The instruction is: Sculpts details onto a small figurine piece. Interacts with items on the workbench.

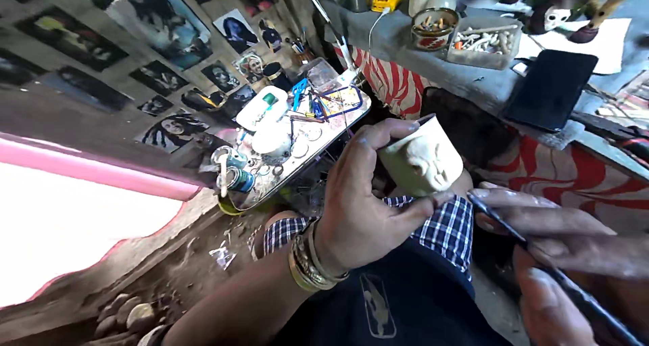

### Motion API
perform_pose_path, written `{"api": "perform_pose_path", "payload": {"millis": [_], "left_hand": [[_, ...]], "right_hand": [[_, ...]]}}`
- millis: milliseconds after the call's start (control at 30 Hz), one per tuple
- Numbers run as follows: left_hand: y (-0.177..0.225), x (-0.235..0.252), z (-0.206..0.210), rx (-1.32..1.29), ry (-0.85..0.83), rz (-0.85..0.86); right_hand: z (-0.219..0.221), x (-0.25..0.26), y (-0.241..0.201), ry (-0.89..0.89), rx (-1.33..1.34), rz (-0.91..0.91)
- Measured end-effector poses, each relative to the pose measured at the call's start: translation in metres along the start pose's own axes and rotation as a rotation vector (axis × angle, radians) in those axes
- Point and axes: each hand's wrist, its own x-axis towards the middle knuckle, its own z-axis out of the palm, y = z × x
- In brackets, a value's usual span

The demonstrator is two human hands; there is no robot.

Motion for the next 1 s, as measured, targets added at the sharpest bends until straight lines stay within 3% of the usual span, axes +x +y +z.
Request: {"api": "perform_pose_path", "payload": {"millis": [367, 1000], "left_hand": [[0.013, -0.003, -0.004, 0.002, 0.008, -0.011], [0.016, -0.004, -0.003, -0.011, -0.005, -0.007]], "right_hand": [[0.004, 0.005, -0.010, -0.066, -0.190, -0.102], [0.009, 0.000, -0.011, -0.034, -0.220, -0.146]]}}
